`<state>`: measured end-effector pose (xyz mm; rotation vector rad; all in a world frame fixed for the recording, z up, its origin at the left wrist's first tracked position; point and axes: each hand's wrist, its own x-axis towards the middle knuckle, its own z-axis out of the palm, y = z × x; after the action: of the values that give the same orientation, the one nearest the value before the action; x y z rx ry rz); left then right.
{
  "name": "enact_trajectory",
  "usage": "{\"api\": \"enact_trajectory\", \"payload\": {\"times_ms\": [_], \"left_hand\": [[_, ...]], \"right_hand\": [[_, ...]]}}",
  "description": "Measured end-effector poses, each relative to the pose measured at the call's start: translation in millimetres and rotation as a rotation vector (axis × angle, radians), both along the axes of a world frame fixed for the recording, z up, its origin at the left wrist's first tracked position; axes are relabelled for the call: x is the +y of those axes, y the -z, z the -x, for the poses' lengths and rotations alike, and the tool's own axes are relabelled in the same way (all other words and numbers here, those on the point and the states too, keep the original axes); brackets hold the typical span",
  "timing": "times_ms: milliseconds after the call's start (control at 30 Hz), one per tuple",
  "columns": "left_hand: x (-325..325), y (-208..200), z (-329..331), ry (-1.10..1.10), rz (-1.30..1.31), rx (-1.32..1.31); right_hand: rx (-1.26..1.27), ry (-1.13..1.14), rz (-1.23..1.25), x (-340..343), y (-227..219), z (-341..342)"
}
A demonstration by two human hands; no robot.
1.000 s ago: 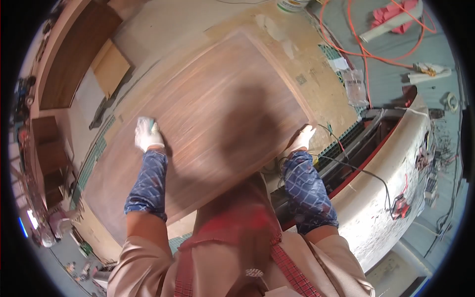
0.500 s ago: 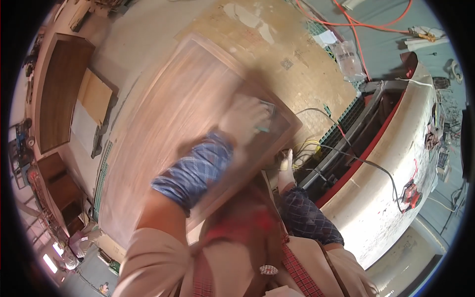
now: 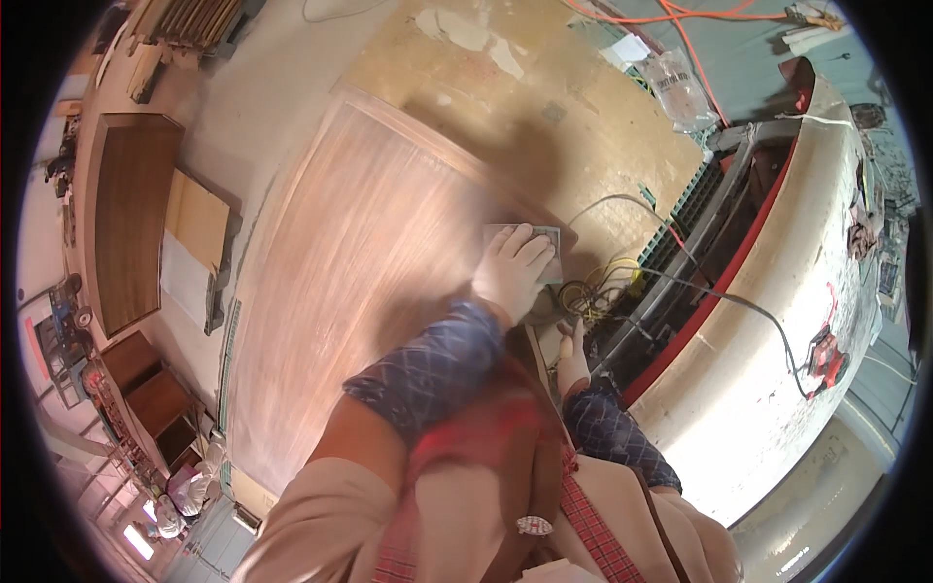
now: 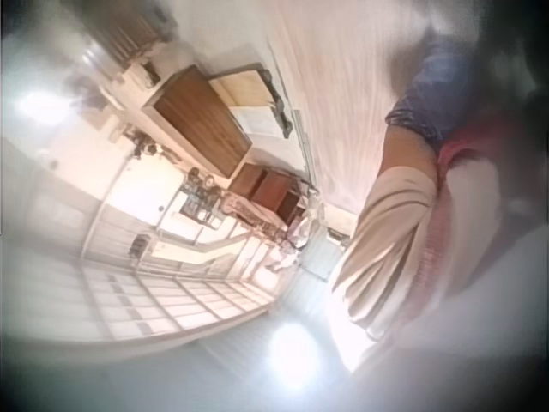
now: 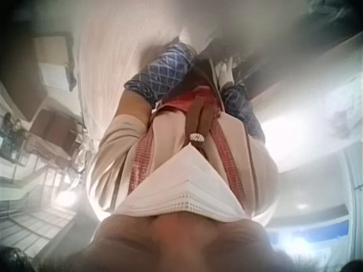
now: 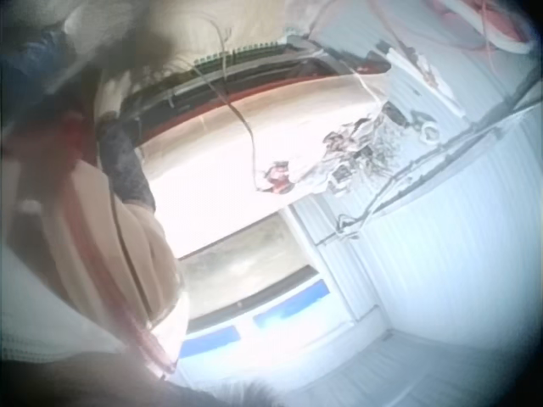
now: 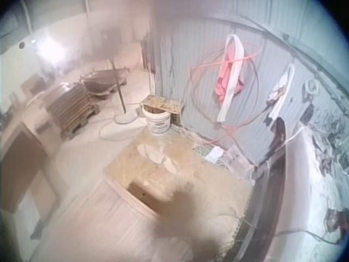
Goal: The person traces along the wooden board with a thin tool, then sands the wooden board and the surfaces of a wooden shelf unit using a sanding block.
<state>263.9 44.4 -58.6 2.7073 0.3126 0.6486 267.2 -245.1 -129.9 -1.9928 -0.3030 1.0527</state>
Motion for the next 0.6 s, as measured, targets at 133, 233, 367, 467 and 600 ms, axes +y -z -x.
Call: {"api": "enact_trajectory", "payload": {"times_ms": [133,233,367,467,600], "left_hand": [[85,-45,-7,-0.096,-0.216,0.818],[186,-21,54,-0.341,-0.215,0.011],[180,-13,45,-0.683,-0.363,0.128],[90,-101,-38,-0.482,0.231,0.869],[-32,-10,16,-0.034,0.195,0.408]], "right_hand": [[-0.003,-0.051,-0.065,25,-41,-10],[-0.215,-0.363,0.065,-5,-22,-13],[0.405,0.162,0.069,-13,-24,-7],[0.376,0.277,0.020,-9,-11,1],[0.438,0.396,-0.116,25,-12,-13]]}}
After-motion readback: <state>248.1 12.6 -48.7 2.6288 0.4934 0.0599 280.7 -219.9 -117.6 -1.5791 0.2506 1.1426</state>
